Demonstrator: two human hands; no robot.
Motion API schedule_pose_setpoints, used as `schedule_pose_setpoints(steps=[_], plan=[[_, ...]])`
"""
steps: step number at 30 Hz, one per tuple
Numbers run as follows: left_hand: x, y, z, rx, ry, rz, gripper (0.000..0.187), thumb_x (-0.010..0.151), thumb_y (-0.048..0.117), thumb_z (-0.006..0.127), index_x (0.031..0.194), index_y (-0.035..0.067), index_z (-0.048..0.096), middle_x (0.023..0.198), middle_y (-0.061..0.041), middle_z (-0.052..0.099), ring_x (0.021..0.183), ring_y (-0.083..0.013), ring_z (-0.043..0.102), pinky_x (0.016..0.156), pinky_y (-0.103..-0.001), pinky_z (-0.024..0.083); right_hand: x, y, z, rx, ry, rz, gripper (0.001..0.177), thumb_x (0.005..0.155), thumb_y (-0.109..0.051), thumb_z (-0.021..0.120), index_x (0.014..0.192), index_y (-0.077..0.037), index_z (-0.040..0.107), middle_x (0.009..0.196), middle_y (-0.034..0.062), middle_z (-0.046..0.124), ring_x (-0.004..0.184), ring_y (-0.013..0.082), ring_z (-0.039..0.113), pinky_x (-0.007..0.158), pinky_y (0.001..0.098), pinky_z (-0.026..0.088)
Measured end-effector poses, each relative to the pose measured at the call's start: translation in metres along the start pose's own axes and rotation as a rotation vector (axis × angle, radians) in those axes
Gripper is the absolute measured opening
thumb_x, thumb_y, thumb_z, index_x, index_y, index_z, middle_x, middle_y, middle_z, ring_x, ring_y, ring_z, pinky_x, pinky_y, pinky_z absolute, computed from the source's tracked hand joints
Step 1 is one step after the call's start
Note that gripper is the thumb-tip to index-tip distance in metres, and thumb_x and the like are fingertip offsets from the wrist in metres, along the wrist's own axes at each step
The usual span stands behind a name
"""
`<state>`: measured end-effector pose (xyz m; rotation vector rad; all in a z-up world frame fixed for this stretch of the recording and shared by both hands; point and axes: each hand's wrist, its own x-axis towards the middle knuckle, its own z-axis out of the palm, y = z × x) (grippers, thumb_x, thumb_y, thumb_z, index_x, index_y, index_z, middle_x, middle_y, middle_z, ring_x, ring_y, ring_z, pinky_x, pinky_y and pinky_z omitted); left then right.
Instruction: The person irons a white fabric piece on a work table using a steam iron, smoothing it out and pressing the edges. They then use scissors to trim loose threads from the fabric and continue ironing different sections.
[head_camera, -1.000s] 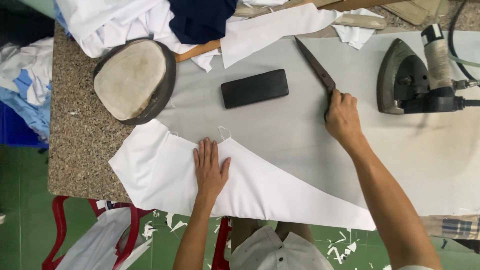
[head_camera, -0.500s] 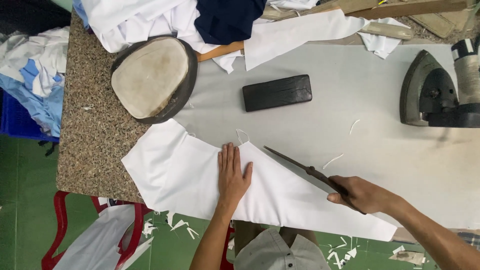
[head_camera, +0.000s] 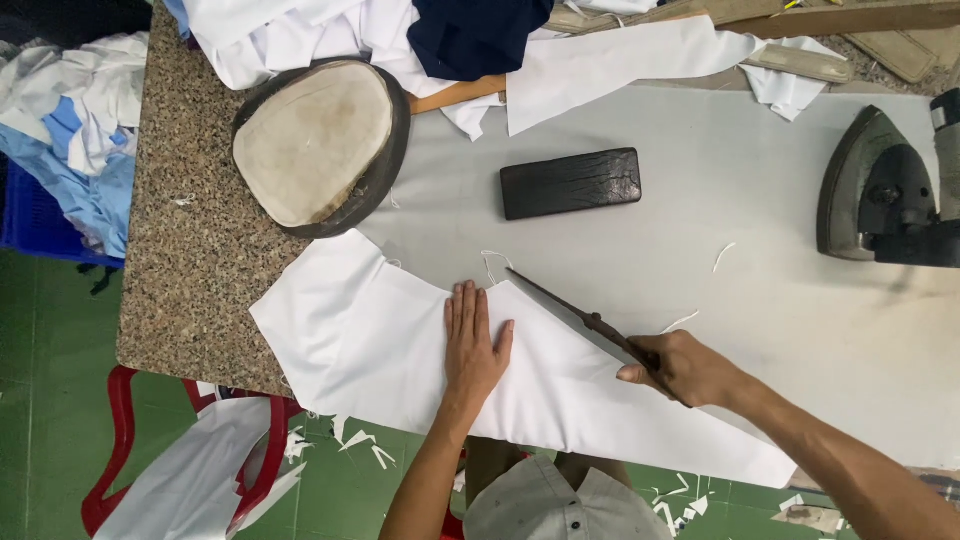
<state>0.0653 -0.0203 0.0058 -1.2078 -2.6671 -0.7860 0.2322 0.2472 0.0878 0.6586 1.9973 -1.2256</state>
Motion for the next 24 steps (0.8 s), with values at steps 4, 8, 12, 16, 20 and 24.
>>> schedule_pose_setpoints(steps=[4, 8, 12, 16, 20, 24], plan=[[0.023, -0.003, 0.012, -0.002, 0.035, -0.022, 0.05, 0.102, 0.028, 0.06, 0.139, -0.005, 0.055, 0.148, -0.029, 0.048, 0.142, -0.0456, 0.043, 0.117, -0.055, 0.034, -0.018, -0.012, -0.003, 0.16, 0.1, 0.023, 0.043, 0.088, -0.042, 0.076, 0.068, -0.006, 0.062, 0.038, 0.0102, 0.058, 0.039, 0.0175, 0.063, 0.04, 0.023, 0.05], [0.046, -0.009, 0.035, 0.003, -0.164, -0.085, 0.021, 0.091, 0.029, 0.075, 0.099, 0.01, 0.067, 0.124, -0.01, 0.049, 0.128, -0.0352, 0.044, 0.105, -0.05, 0.037, -0.018, 0.023, -0.004, 0.102, 0.134, -0.028, 0.043, 0.087, -0.043, 0.075, 0.081, 0.0, 0.07, 0.041, 0.0099, 0.056, 0.041, 0.0169, 0.06, 0.042, 0.0256, 0.05], [0.043, 0.0, 0.007, -0.098, -0.044, -0.034, 0.018, 0.093, 0.03, 0.075, 0.086, 0.014, 0.069, 0.118, -0.006, 0.048, 0.128, -0.0341, 0.042, 0.104, -0.052, 0.033, -0.024, 0.031, -0.015, -0.003, 0.062, -0.059, 0.049, 0.087, -0.048, 0.074, 0.076, -0.001, 0.068, 0.048, 0.0108, 0.054, 0.051, 0.0209, 0.056, 0.053, 0.0307, 0.051], [-0.012, -0.006, 0.004, -0.091, 0.113, 0.003, 0.019, 0.094, 0.032, 0.073, 0.086, 0.017, 0.067, 0.118, -0.003, 0.049, 0.125, -0.0318, 0.045, 0.104, -0.052, 0.034, -0.024, 0.022, -0.034, -0.108, -0.039, -0.025, 0.05, 0.087, -0.052, 0.073, 0.083, -0.003, 0.068, 0.055, 0.0096, 0.056, 0.059, 0.0217, 0.059, 0.06, 0.0325, 0.054], [-0.03, -0.013, 0.01, -0.111, 0.038, -0.026, 0.021, 0.098, 0.033, 0.069, 0.088, 0.015, 0.065, 0.111, -0.001, 0.051, 0.12, -0.026, 0.051, 0.1, -0.046, 0.038, -0.019, -0.019, -0.062, -0.266, -0.147, 0.101, 0.054, 0.086, -0.061, 0.07, 0.109, -0.013, 0.073, 0.072, 0.0142, 0.07, 0.074, 0.0257, 0.07, 0.07, 0.0343, 0.058], [-0.028, -0.011, 0.008, -0.129, 0.032, -0.037, 0.022, 0.1, 0.034, 0.067, 0.091, 0.014, 0.065, 0.11, -0.002, 0.053, 0.119, -0.0264, 0.053, 0.099, -0.046, 0.04, -0.002, -0.048, -0.078, -0.409, -0.144, 0.159, 0.058, 0.081, -0.07, 0.069, 0.109, -0.02, 0.078, 0.075, 0.0107, 0.075, 0.074, 0.0223, 0.073, 0.07, 0.031, 0.059]])
